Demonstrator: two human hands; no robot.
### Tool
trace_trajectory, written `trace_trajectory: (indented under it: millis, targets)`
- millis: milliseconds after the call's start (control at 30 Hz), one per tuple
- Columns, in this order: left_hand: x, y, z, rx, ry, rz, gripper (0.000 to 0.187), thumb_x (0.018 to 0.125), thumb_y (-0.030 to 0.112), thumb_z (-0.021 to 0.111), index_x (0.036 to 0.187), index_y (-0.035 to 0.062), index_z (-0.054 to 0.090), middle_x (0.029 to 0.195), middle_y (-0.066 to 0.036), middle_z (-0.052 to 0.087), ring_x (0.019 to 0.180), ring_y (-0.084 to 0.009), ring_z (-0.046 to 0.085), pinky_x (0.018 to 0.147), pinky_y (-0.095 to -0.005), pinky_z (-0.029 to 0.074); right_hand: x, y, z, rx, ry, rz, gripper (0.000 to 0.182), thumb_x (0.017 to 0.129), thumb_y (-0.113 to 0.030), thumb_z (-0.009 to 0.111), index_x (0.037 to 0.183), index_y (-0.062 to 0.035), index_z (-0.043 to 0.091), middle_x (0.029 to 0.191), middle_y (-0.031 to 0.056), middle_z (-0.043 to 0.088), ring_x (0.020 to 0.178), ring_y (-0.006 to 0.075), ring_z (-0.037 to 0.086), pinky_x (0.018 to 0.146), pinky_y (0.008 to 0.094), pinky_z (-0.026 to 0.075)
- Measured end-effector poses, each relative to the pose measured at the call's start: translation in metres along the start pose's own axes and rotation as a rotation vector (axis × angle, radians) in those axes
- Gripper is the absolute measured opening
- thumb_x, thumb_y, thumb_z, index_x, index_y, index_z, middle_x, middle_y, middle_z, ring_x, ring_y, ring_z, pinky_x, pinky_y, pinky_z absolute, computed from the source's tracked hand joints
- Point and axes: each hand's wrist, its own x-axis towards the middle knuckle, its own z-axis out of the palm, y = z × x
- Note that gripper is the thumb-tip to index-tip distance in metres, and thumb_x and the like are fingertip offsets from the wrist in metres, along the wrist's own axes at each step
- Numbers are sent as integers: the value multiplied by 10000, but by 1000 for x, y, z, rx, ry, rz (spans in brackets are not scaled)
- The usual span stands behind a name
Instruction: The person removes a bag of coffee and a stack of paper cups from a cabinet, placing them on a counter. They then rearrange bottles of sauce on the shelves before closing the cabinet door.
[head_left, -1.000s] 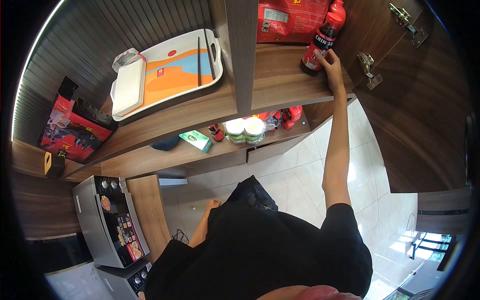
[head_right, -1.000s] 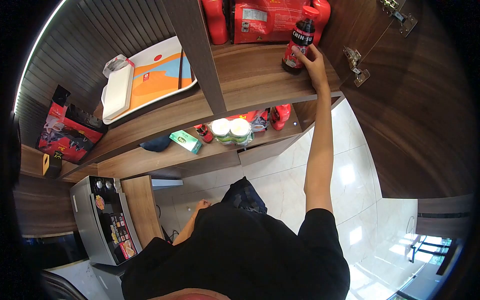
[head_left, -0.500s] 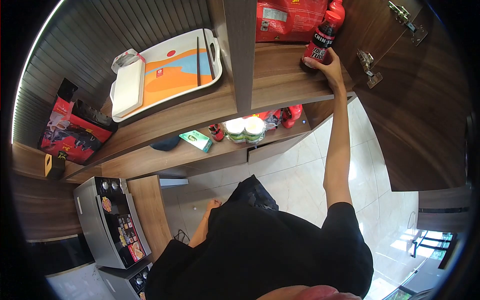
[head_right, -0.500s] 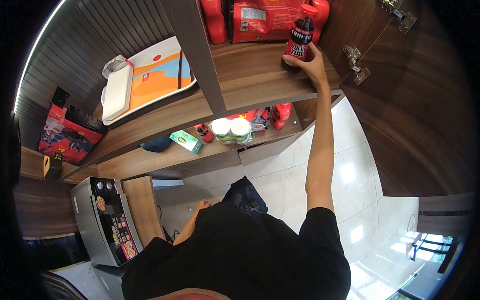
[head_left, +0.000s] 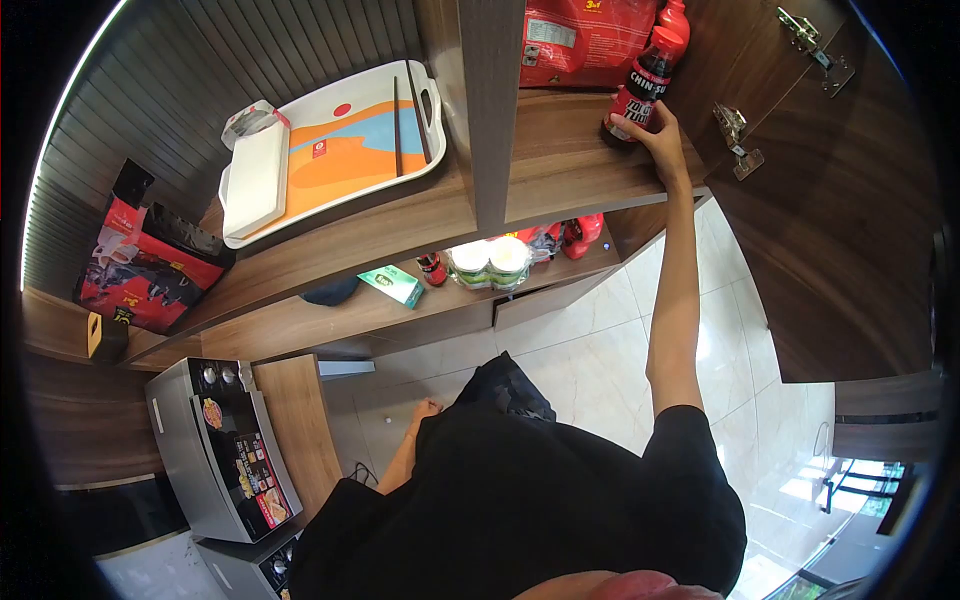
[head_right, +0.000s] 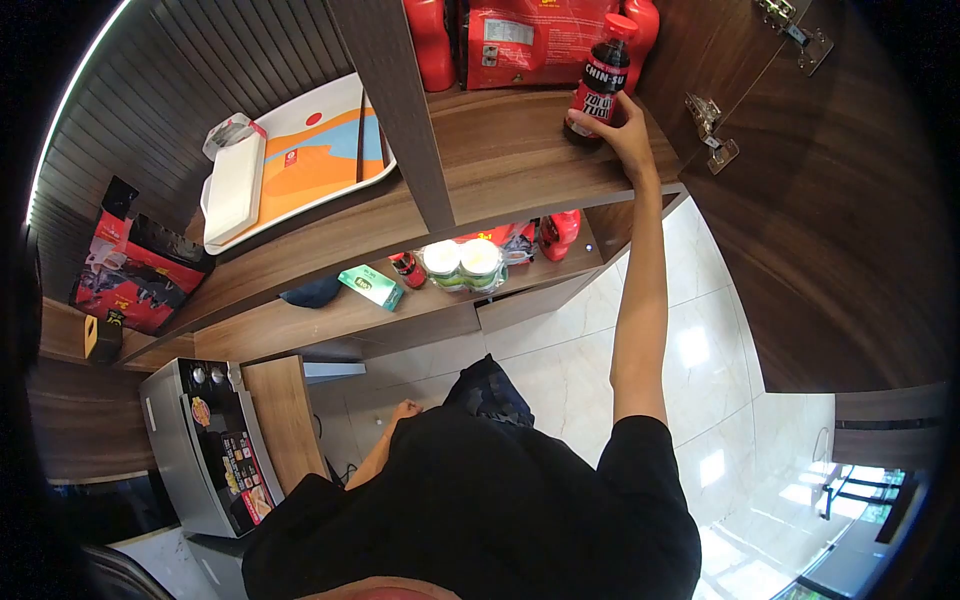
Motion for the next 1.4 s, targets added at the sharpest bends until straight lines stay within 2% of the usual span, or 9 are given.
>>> trace_trajectory:
  millis: [67, 167, 467, 767, 967, 1167, 1267, 1400]
  targets:
    - [-4, 5, -3, -21, -17, -12, 323, 806, 299, 729, 939, 14, 656, 802, -96, 699, 753, -183, 657, 731, -334, 518, 0, -2, 1, 12, -2, -5, 508, 718, -187, 860, 1151, -43, 637, 1084, 62, 696, 994, 158, 659, 894, 313, 514]
    - [0, 1, -2, 9, -17, 14, 278, 809, 292, 688, 912, 35, 653, 837, -147, 716, 846, -263, 701, 767, -372, 527, 0, 1, 0, -1, 13, -6, 512, 711, -185, 863, 1149, -42, 638, 1079, 59, 695, 987, 155, 657, 892, 310, 510]
    - [-1, 5, -5, -13, -40, -64, 289, 797, 295, 689, 922, 37, 653, 867, -157, 718, 886, -280, 700, 798, -374, 521, -1, 2, 1, -39, 48, 19, 537, 700, -246, 875, 1138, -39, 642, 1063, 57, 693, 993, 152, 645, 898, 308, 495]
    - [2, 1, -5, 60, 15, -18, 248, 797, 267, 646, 891, 38, 651, 844, -154, 711, 877, -276, 699, 773, -375, 521, -2, 3, 2, -115, 78, 17, 524, 711, -272, 872, 1118, -42, 635, 1064, 55, 684, 972, 144, 640, 883, 302, 492]
    - [-13, 19, -15, -27, -8, -13, 263, 793, 261, 644, 889, 17, 656, 828, -163, 710, 851, -289, 700, 772, -379, 523, -3, -1, 5, -99, 73, 12, 516, 721, -264, 867, 1119, -36, 630, 1061, 54, 684, 968, 141, 639, 875, 302, 492]
    - [6, -5, -4, 8, 5, -17, 271, 795, 281, 674, 891, 27, 659, 841, -165, 713, 857, -292, 699, 785, -381, 523, 1, 12, 0, -107, 88, 8, 566, 705, -275, 875, 1148, -31, 622, 1075, 68, 680, 988, 152, 636, 885, 306, 491]
    - [-7, 10, -10, -27, 8, -37, 276, 797, 290, 680, 895, 33, 662, 849, -166, 714, 859, -295, 697, 791, -388, 523, 0, 9, 0, -89, 79, 37, 601, 693, -286, 882, 1165, -27, 616, 1081, 73, 679, 997, 158, 634, 890, 307, 490]
    - [4, -7, -3, -14, 2, -10, 265, 794, 280, 688, 894, 36, 659, 834, -155, 710, 846, -277, 695, 783, -385, 523, -1, 4, 3, -70, 76, 37, 575, 706, -266, 876, 1162, -32, 616, 1080, 71, 681, 992, 158, 637, 887, 307, 492]
